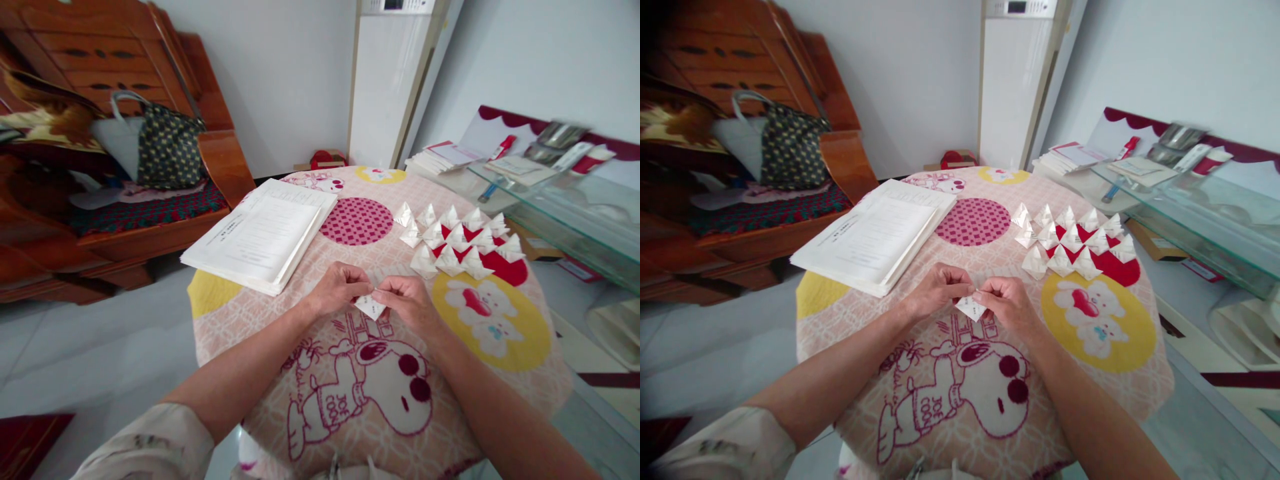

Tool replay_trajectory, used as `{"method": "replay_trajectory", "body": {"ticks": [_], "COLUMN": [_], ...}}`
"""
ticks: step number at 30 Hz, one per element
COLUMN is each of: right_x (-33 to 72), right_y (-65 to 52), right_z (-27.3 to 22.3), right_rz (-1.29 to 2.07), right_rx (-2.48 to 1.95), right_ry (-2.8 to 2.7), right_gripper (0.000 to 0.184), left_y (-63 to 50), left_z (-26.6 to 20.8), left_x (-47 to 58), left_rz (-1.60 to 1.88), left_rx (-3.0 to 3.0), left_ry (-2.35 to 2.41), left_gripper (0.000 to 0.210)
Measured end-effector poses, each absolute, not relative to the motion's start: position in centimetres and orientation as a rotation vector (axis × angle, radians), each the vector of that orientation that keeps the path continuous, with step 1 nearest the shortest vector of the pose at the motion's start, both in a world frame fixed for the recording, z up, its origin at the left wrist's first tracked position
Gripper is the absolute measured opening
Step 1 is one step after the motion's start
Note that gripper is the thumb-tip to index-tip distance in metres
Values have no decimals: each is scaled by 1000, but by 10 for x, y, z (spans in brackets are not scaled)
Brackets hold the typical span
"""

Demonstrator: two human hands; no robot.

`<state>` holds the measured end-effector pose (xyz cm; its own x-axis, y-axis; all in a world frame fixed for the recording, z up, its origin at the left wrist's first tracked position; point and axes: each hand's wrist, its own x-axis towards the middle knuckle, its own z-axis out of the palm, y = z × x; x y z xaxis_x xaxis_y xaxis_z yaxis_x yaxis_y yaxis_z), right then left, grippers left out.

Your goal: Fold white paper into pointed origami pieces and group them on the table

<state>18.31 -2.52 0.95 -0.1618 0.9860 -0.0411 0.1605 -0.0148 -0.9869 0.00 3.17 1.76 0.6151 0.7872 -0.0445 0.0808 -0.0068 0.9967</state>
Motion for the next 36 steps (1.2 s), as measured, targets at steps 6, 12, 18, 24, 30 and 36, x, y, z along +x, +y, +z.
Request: {"method": "replay_trajectory", "body": {"ticks": [6,12,18,24,30,36], "right_x": [188,203,207,208,206,201], "right_y": [-22,-17,-17,-17,-19,-21], "right_z": [8,10,8,10,10,10], "right_rz": [1374,1365,1331,1251,1305,1491], "right_rx": [-1250,-1195,-1229,-1247,-1274,-1311], "right_ry": [-1407,-1363,-1519,-1663,-1647,-1372], "right_gripper": [22,21,22,21,19,23], "left_y": [36,37,40,41,38,38], "left_z": [16,17,13,9,12,13], "left_x": [-2,-7,-11,-10,-8,-11], "left_rz": [515,339,188,96,44,83], "left_rx": [1395,1260,1239,1251,1298,1350], "left_ry": [710,642,630,644,671,647], "left_gripper": [31,27,16,12,9,9]}}
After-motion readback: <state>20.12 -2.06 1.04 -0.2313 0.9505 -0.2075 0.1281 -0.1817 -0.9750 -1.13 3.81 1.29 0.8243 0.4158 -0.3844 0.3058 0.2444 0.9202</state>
